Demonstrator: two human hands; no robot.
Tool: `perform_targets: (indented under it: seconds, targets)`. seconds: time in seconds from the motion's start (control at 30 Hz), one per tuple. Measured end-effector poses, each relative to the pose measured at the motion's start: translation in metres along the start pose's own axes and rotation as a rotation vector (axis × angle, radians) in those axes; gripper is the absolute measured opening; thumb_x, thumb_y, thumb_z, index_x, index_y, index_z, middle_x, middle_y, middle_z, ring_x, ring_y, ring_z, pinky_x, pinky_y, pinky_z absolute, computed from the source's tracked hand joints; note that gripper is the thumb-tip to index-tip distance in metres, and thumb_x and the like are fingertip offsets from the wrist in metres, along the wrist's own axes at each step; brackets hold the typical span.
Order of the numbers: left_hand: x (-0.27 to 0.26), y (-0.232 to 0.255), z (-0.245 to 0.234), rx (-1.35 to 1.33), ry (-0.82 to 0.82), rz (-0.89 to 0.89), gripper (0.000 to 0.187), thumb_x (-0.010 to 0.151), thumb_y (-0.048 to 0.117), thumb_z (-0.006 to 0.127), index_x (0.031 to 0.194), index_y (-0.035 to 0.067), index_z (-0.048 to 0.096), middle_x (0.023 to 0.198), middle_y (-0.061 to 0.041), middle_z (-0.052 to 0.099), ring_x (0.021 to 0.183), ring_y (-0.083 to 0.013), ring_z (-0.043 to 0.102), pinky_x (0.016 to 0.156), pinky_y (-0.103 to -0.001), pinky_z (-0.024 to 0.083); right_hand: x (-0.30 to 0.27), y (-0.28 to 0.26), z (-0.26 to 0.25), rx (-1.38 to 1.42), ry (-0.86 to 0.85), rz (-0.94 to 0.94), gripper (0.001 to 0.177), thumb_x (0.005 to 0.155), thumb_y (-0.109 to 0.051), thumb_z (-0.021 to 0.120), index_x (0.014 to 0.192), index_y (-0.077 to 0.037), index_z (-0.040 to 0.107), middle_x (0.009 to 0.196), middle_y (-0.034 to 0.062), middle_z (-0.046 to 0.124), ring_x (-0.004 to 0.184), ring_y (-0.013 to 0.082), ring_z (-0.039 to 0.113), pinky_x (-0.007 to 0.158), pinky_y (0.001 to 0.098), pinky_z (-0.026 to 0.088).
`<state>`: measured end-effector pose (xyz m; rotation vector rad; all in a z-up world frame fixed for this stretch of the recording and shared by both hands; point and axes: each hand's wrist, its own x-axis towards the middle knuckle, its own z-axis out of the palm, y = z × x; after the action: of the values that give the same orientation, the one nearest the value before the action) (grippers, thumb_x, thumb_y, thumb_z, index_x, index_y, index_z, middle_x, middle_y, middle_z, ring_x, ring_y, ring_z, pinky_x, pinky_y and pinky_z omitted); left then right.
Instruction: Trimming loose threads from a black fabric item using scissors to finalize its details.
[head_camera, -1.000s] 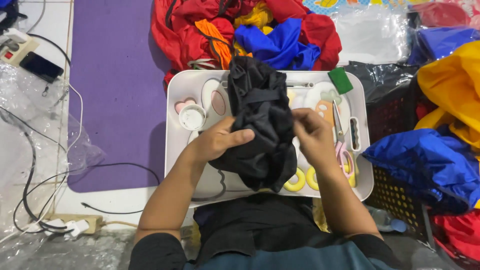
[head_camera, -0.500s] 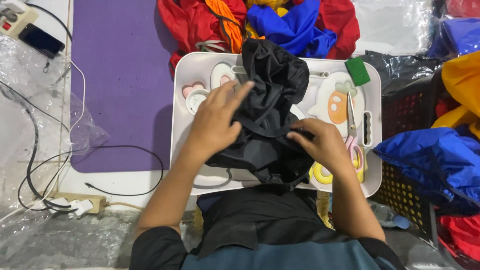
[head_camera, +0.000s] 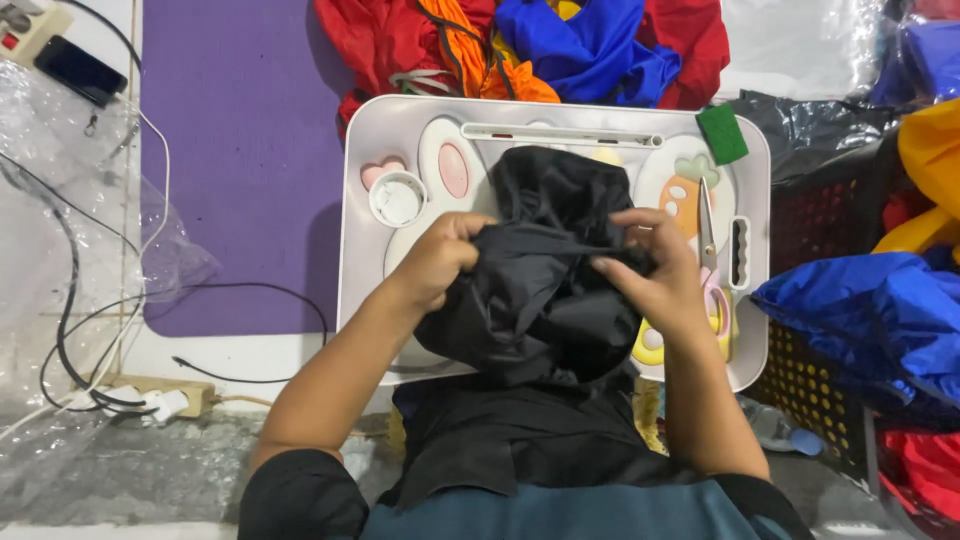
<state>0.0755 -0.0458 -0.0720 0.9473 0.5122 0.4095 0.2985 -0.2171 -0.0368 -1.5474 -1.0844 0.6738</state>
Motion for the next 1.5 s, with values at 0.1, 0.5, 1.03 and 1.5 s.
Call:
perform_targets:
  seconds: [0.1,0.5,1.03,1.5]
  targets:
    - [-0.017,-0.017,-0.002,-0.329,-0.118,-0.030,0.024,0.056,-0.001,0.059,0.078,-0.005,0.068,0.057,-0.017,0.059,0.048,-0.0184,0.059,0.045,-0.028,0.050,-0.003,0.004,0.011,-0.472,0.080,-0.095,0.044,0.083,0.011,0.063,0.117,-0.012,0.077,0.101,0.0112,0.077,0.097,0.0360,0.072,0.087,0.0427,0.055]
    - [-0.057,0.061,0.027,0.588,-0.135,0.260,0.031,0.082,0.009,0.083,0.110,0.000,0.075,0.093,-0.019,0.079,0.094,-0.0274,0.074,0.079,-0.040,0.060,-0.029,0.020,0.030,1.349,-0.340,0.396,0.034,0.089,-0.022,0.047,0.060,-0.006,0.040,0.052,0.0096,0.032,0.044,0.0246,0.035,0.045,0.0380,0.030]
    - [-0.050,0.016,0.019,-0.595,-0.899,0.098,0.019,0.074,0.009,0.060,0.068,-0.009,0.064,0.060,-0.017,0.056,0.054,-0.0286,0.054,0.053,-0.037,0.047,-0.010,-0.011,-0.017,0.620,-0.409,0.097,0.029,0.087,-0.015,0.066,0.074,0.010,0.064,0.036,0.0133,0.049,0.031,0.0250,0.060,0.034,0.0319,0.044]
    - [-0.016,0.046,0.046,-0.850,-0.534,0.518,0.053,0.087,0.014,0.058,0.135,0.017,0.036,0.124,-0.014,0.052,0.114,-0.0252,0.050,0.105,-0.041,0.032,0.017,0.038,0.023,0.634,-0.044,0.130,0.052,0.096,-0.060,0.053,0.122,-0.014,0.055,0.114,0.0081,0.066,0.101,0.0220,0.065,0.081,0.0347,0.049]
